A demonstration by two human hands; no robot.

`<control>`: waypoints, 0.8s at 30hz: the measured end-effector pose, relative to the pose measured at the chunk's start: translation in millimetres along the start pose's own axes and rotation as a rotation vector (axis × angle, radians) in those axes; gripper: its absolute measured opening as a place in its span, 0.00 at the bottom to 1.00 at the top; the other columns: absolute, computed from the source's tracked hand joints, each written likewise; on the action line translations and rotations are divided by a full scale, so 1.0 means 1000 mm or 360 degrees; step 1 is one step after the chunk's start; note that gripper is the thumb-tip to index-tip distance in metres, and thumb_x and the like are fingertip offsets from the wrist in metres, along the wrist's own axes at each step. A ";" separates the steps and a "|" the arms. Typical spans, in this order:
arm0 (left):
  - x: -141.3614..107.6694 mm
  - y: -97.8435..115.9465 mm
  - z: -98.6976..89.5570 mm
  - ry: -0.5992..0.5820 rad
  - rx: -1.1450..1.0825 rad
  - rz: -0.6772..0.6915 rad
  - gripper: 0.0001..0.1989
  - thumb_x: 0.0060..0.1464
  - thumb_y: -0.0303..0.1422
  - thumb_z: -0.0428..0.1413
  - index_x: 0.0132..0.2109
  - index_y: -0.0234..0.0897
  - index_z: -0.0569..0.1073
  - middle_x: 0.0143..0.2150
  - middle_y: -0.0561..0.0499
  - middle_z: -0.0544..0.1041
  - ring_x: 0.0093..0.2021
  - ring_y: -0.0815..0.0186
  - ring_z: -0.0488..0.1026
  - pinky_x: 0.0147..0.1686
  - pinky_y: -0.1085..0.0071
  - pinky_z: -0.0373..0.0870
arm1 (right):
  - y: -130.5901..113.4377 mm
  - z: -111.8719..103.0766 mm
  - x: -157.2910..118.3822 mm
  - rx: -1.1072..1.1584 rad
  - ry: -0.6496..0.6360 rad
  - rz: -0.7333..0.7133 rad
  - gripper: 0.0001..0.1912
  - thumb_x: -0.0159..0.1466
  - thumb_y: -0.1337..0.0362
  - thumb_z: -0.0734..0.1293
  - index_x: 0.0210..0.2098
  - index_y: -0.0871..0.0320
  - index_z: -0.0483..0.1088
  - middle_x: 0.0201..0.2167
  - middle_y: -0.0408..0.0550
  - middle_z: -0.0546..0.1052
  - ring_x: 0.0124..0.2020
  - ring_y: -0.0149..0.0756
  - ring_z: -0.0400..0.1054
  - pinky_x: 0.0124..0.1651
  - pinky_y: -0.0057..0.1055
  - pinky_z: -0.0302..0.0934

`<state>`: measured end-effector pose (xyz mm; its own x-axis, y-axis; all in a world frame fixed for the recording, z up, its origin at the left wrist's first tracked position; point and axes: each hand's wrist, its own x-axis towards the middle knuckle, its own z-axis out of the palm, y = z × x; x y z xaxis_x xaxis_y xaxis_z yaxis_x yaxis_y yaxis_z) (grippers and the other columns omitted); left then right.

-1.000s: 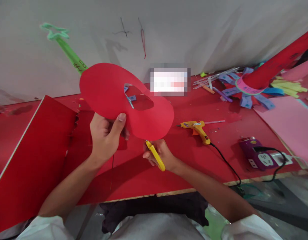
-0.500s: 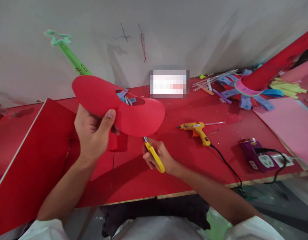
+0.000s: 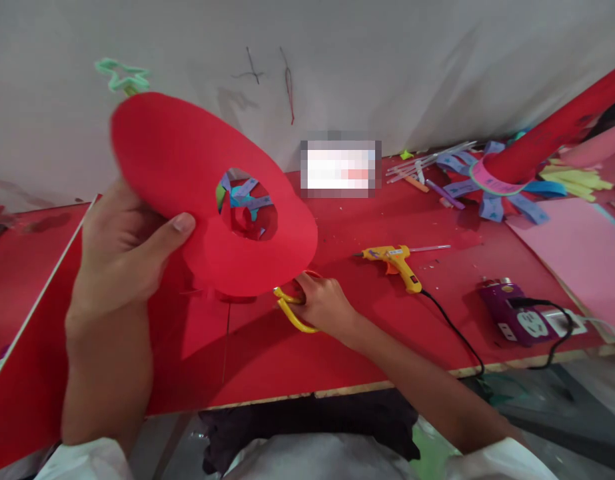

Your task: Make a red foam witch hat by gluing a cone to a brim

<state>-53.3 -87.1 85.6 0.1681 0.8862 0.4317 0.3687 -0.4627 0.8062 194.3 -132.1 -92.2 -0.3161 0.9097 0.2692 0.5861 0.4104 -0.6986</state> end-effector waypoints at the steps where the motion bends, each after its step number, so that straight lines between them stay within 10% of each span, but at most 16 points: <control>1: 0.002 -0.001 -0.005 -0.0058 -0.0009 -0.0020 0.20 0.65 0.46 0.66 0.59 0.46 0.76 0.51 0.50 0.82 0.48 0.60 0.81 0.48 0.62 0.82 | 0.000 -0.001 0.000 -0.0205 -0.0012 -0.0071 0.23 0.66 0.43 0.73 0.40 0.59 0.76 0.27 0.48 0.78 0.26 0.34 0.68 0.28 0.31 0.51; 5: 0.008 -0.013 -0.014 -0.0155 0.0473 -0.0077 0.23 0.63 0.37 0.65 0.64 0.47 0.73 0.44 0.50 0.83 0.39 0.59 0.79 0.36 0.65 0.73 | -0.002 -0.002 0.000 -0.0629 -0.0219 -0.0236 0.16 0.66 0.55 0.76 0.48 0.58 0.77 0.40 0.53 0.82 0.38 0.44 0.77 0.35 0.34 0.60; 10: 0.008 -0.020 -0.006 -0.0032 0.0963 0.0087 0.05 0.63 0.32 0.62 0.46 0.45 0.77 0.36 0.52 0.81 0.34 0.60 0.75 0.34 0.64 0.62 | -0.004 0.000 0.002 -0.0596 -0.0375 -0.0350 0.13 0.67 0.64 0.74 0.49 0.59 0.73 0.47 0.56 0.79 0.49 0.49 0.74 0.54 0.41 0.68; 24: 0.009 -0.025 0.003 -0.0112 -0.0329 -0.0121 0.11 0.64 0.44 0.67 0.42 0.43 0.77 0.35 0.53 0.74 0.34 0.67 0.71 0.33 0.69 0.72 | 0.004 0.002 0.002 -0.0269 -0.0339 -0.0433 0.15 0.72 0.62 0.69 0.56 0.59 0.73 0.56 0.62 0.80 0.58 0.55 0.73 0.64 0.54 0.68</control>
<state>-58.2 -67.1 68.0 0.2128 0.9147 0.3434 0.1887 -0.3833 0.9041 194.1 -129.0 -95.7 -0.6143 0.7402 0.2734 0.5689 0.6556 -0.4965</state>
